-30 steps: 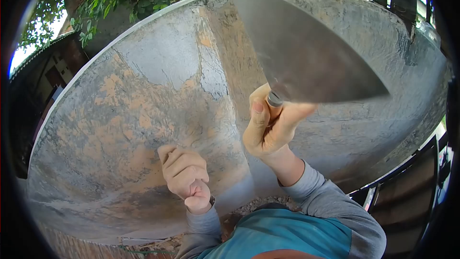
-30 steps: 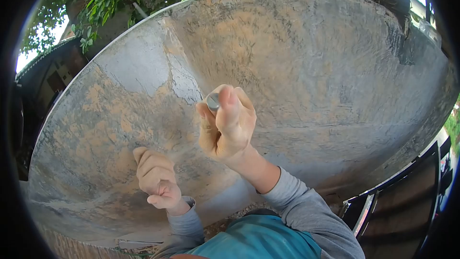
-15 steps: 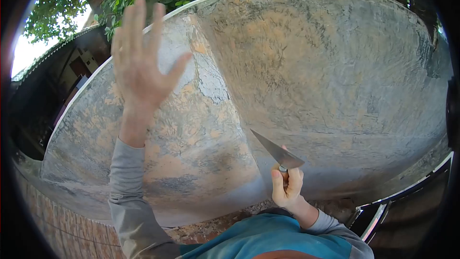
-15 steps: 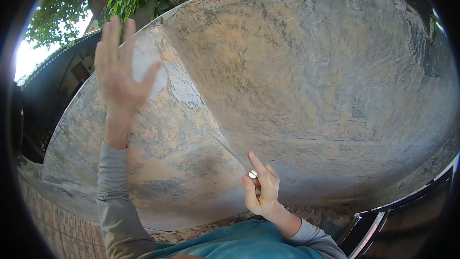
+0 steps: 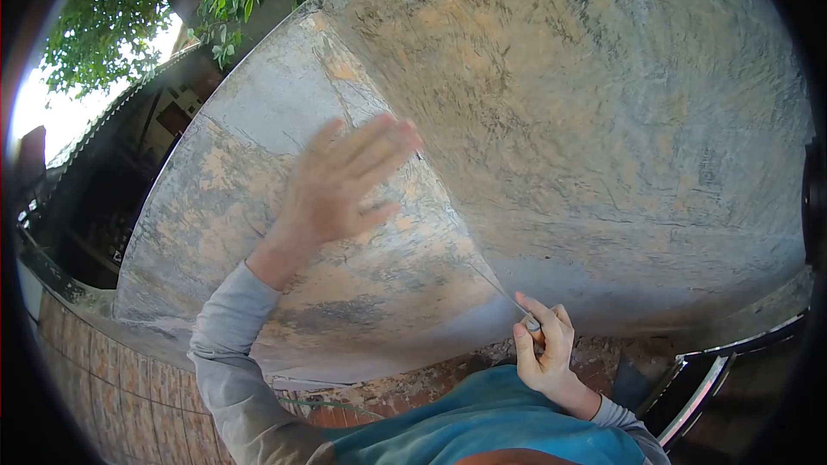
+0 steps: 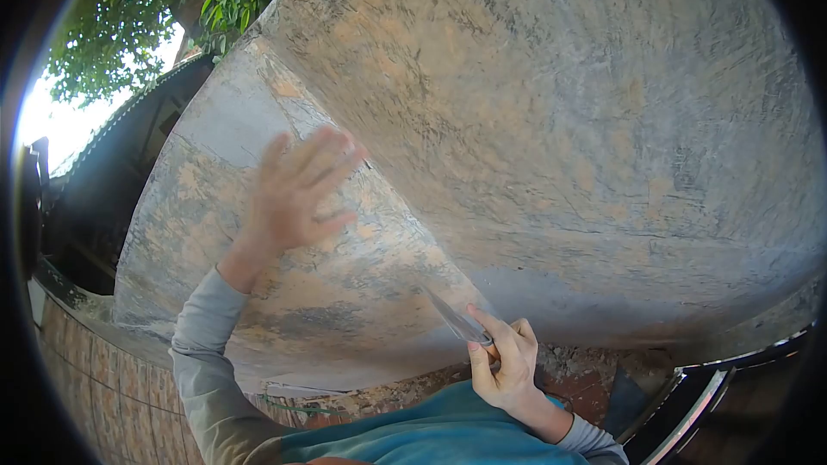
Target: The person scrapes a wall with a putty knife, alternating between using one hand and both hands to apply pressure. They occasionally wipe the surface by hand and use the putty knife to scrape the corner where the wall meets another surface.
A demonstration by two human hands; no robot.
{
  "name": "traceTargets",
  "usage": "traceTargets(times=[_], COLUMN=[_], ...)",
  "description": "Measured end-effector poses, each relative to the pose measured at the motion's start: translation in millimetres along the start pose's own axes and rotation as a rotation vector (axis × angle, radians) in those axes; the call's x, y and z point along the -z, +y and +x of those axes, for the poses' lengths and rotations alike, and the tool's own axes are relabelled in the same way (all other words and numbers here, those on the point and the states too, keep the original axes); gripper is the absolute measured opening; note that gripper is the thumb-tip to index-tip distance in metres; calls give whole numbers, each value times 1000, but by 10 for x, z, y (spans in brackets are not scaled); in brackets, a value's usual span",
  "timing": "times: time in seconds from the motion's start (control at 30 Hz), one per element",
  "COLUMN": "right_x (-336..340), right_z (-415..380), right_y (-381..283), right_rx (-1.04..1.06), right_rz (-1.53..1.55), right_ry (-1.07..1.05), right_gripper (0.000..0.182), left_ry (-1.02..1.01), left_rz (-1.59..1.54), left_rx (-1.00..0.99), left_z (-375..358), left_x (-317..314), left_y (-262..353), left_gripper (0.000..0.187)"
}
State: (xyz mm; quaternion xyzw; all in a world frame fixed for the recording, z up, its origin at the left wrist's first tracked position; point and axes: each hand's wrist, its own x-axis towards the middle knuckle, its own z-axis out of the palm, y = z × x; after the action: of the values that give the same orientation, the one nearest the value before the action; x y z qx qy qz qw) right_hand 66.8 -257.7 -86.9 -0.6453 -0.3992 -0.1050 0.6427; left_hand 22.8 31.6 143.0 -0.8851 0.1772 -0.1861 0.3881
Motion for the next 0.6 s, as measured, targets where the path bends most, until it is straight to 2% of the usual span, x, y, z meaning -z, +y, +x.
traceTargets(times=[0.1,0.17,0.27,0.3,0.33,0.37,0.47,0.53,0.57,0.6], right_x=[137,193,187,173,161,141,173,208,210,201], right_z=[38,32,63,80,65,49,108,130,154,168], right_y=[54,81,89,134,191,217,181,226,236,243], right_rx=[26,-23,-174,-147,-126,-106,-198,-266,-306,-358], right_rz=[-61,-111,-109,-115,-119,-120,-144,-135,-67,1], right_ry=[-39,-28,43,67,84,98,101,124,125,118], right_gripper=[36,33,24,23,22,20,18,14,13,12], left_ry=[87,492,531,357,94,66,161,407,542,700], left_rz=[264,451,473,444,254,177,256,434,381,304], left_rx=[202,748,800,581,435,204,124,559,788,1108], left_z=[-113,-330,-308,-116,-98,-133,-146,-170,-432,-619], left_x=[212,528,368,306,70,-242,-253,315,403,328], left_y=[-327,-954,-806,-436,-69,211,69,-527,-902,-1056], left_gripper=[78,80,82,83,85,86,83,81,84,88])
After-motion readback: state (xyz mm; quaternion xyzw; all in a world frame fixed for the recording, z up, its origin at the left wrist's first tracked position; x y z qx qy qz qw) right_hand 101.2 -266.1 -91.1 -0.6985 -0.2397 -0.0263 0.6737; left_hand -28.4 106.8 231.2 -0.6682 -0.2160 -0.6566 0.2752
